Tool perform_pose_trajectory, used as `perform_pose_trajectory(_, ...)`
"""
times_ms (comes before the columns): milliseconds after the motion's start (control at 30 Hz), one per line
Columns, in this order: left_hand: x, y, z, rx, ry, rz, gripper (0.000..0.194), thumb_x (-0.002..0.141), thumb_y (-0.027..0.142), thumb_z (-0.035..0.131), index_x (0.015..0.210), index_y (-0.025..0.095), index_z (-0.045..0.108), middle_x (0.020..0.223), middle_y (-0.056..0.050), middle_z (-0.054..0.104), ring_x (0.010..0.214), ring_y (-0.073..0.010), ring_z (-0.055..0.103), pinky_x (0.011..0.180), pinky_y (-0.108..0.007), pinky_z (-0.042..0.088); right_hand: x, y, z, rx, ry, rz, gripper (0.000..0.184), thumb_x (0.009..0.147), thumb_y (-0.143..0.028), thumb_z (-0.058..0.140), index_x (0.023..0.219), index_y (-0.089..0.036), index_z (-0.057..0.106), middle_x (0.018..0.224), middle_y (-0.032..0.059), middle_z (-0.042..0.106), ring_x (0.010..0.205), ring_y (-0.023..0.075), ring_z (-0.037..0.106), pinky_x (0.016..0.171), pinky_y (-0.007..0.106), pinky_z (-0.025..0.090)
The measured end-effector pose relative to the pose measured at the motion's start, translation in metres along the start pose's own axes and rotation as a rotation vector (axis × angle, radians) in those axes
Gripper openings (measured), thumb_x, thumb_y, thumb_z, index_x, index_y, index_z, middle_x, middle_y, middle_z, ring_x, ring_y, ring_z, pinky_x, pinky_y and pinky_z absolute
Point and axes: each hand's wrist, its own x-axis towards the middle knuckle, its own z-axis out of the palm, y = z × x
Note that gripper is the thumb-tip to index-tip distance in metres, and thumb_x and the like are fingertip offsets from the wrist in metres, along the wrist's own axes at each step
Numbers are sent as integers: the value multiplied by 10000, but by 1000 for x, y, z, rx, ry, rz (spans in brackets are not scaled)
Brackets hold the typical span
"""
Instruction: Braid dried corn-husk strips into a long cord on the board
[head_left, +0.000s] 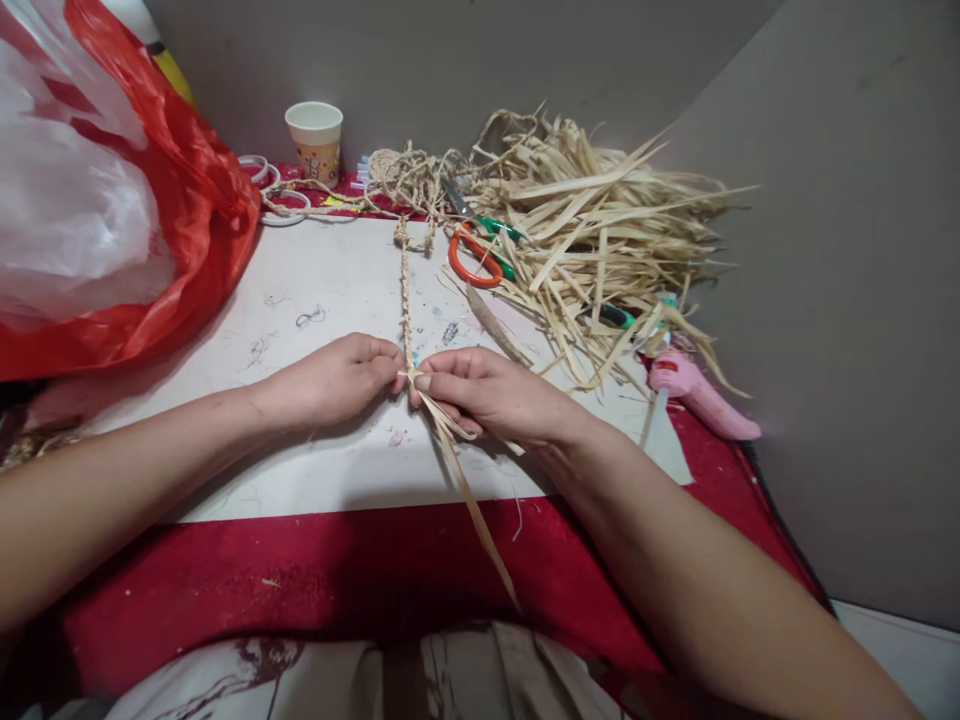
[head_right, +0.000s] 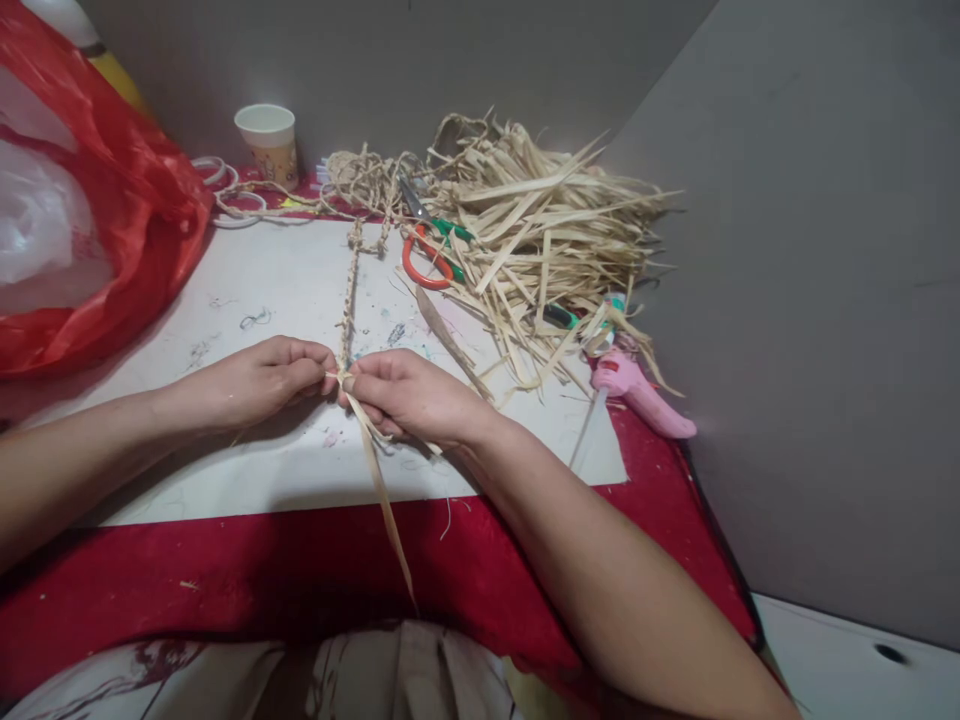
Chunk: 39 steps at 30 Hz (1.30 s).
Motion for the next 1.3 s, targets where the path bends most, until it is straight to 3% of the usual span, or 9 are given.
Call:
perform_pose_trajectory(167,0,3,0,-263,-82,-179,219,812,192,413,602,172,471,490,73,277,395,-50,189,360,-208,133,-1,0,-2,-74,7,-22,180,868,-257,501,743,-136,546,443,-85,392,334,27,316,343,154,228)
perform_pose_trajectory(267,1,2,-2,-368,-146,-230,240,846,240,421,640,165,518,489,78,258,390,-48,174,354,-210,114,-1,2,-3,-131,6,-44,178,871,-285,500,774,-143,544,460,-83,393,353,37,326,351,161,244)
perform_pose_trajectory(433,3,-2,-3,-357,-171,-178,199,841,244,504,679,151,573,453,78,307,376,-37,191,353,-201,126,-4,2,-2,-316,57,-67,200,880,-294,464,752,-150,517,492,-65,406,393,50,319,382,181,243)
perform_pose_trajectory(633,2,-1,1,-291,-89,-128,210,807,228,544,612,150,528,414,80,331,358,-24,210,362,-194,126,-8,-5,1,-676,118,-180,282,880,-231,414,610,-159,451,536,-31,446,517,79,387,534,208,306)
perform_pose_trajectory(833,1,-2,0,-88,-71,-39,224,815,231,510,610,143,518,481,66,375,423,-29,272,410,-187,190,-10,-6,5,-997,221,-209,238,867,-221,410,641,-160,450,606,-12,466,589,99,388,575,239,265)
perform_pose_trajectory(1000,1,-3,0,69,-47,5,232,821,264,486,622,149,516,519,53,400,468,-47,325,442,-196,225,-10,-8,3,-945,262,-153,277,826,-223,429,558,-164,392,526,-28,402,518,81,345,515,235,240)
perform_pose_trajectory(1100,0,-3,2,109,-20,33,239,817,265,486,605,155,493,510,61,367,465,-48,309,444,-199,221,-10,-9,6,-766,267,-135,270,793,-212,446,533,-167,390,475,-40,385,468,67,322,474,219,236)
perform_pose_trajectory(1200,0,-3,4,90,12,44,262,819,280,485,588,158,479,511,58,377,467,-51,318,448,-201,228,-10,-6,13,-519,252,-21,241,778,-205,420,541,-167,443,442,-32,442,404,63,345,435,211,241)
perform_pose_trajectory(1300,0,-4,6,24,10,21,256,817,287,494,600,152,515,523,45,431,475,-57,353,456,-204,250,-9,0,22,-542,291,-27,236,770,-201,417,547,-161,484,472,-7,506,424,74,403,448,213,262)
